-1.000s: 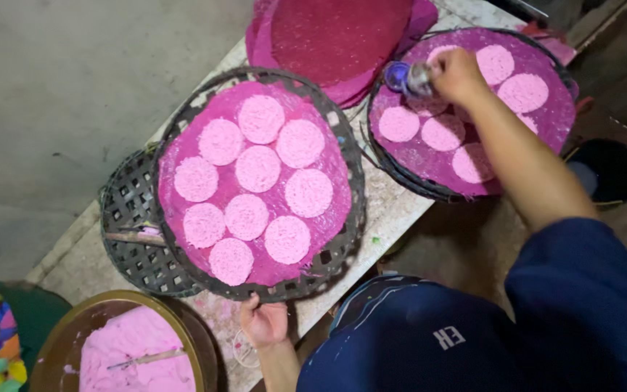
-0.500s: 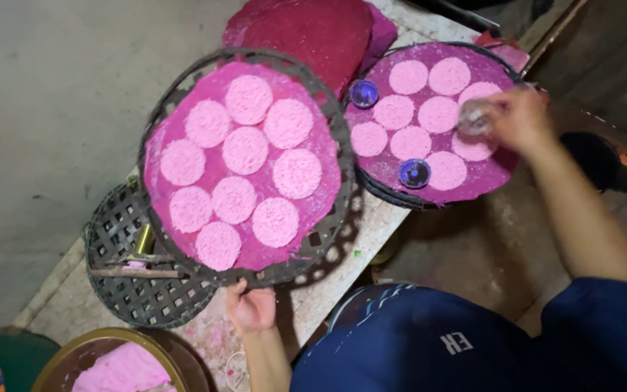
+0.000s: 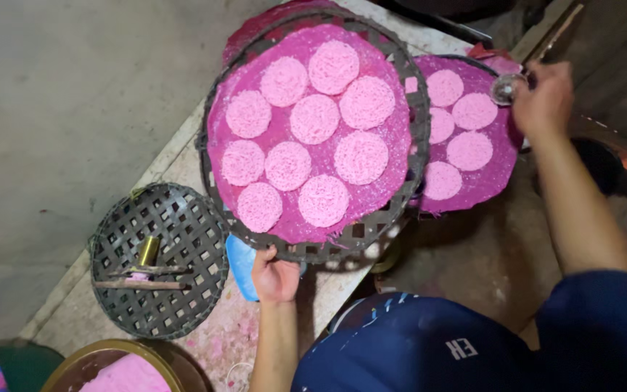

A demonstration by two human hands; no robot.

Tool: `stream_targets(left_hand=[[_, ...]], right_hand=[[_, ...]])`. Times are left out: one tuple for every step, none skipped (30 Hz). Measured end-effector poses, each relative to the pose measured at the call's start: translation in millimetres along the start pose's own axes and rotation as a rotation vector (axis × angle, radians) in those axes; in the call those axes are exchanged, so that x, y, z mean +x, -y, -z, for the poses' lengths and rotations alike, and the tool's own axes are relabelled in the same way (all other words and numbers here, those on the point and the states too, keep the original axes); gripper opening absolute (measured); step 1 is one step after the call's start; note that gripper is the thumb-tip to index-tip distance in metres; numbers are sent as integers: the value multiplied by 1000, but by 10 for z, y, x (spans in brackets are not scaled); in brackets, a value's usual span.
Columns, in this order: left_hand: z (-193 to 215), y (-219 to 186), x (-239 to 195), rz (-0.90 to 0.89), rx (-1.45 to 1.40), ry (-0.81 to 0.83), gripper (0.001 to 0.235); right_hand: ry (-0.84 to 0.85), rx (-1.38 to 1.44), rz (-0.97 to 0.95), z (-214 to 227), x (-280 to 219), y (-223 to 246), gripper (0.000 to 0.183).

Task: The person scoops pink dough from a bowl using a metal scoop and presses it into a circular mold on a tray. They repeat this process to form multiple round dough pieces, arranging them on the tray.

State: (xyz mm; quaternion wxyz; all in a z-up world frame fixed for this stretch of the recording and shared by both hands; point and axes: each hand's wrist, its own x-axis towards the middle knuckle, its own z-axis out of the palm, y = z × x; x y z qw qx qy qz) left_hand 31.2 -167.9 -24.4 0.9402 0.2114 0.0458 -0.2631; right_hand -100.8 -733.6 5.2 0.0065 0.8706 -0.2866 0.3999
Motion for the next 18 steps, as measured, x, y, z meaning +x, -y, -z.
stream_targets(left_hand=[[-68, -31, -29, -14, 16, -24, 36], [-140, -68, -51, -27, 18, -21, 37], [-213, -112, -73, -39, 21, -17, 38], [-278, -151, -95, -52, 23, -12, 39], [-327, -171, -122, -71, 42, -48, 42], [-361, -194, -140, -90, 61, -83, 46], [-377, -234, -147, -114, 79, -119, 49], [-372, -270, -158, -120, 78, -114, 48], [-349, -293, -167, -128, 75, -109, 47], [-308, -318, -178, -137, 72, -104, 47], [-247, -325, -187, -144, 53, -60, 44], [-174, -324, -186, -151, 35, -16, 42], [-94, -315, -190, -159, 17, 27, 39], [-18, -285, -182, -149, 7, 27, 37], [41, -253, -157, -142, -1, 30, 34], [88, -218, -161, -134, -9, 33, 32], [117, -175, -131, -110, 16, -6, 33], [128, -95, -76, -85, 41, -45, 35]], right_hand=[[189, 214, -68, 92, -85, 193, 25], [378, 428, -138, 172, -166, 398, 25], [539, 539, -91, 238, -254, 616, 34], [699, 651, -39, 292, -336, 829, 43], [709, 621, 119, 353, -408, 1003, 50], [716, 588, 277, 414, -473, 1150, 56], [789, 485, 262, 450, -519, 1285, 62], [859, 380, 247, 490, -566, 1394, 69], [924, 273, 234, 518, -589, 1479, 75], [900, 322, 230, 537, -616, 1552, 75], [875, 369, 225, 549, -641, 1600, 75], [851, 415, 220, 544, -666, 1639, 75], [820, 469, 237, 540, -702, 1653, 77], [788, 523, 254, 527, -730, 1646, 80], [753, 579, 271, 500, -751, 1635, 82], [746, 633, 229, 505, -784, 1584, 75], [734, 685, 186, 500, -802, 1514, 68], [723, 738, 143, 501, -811, 1415, 61]])
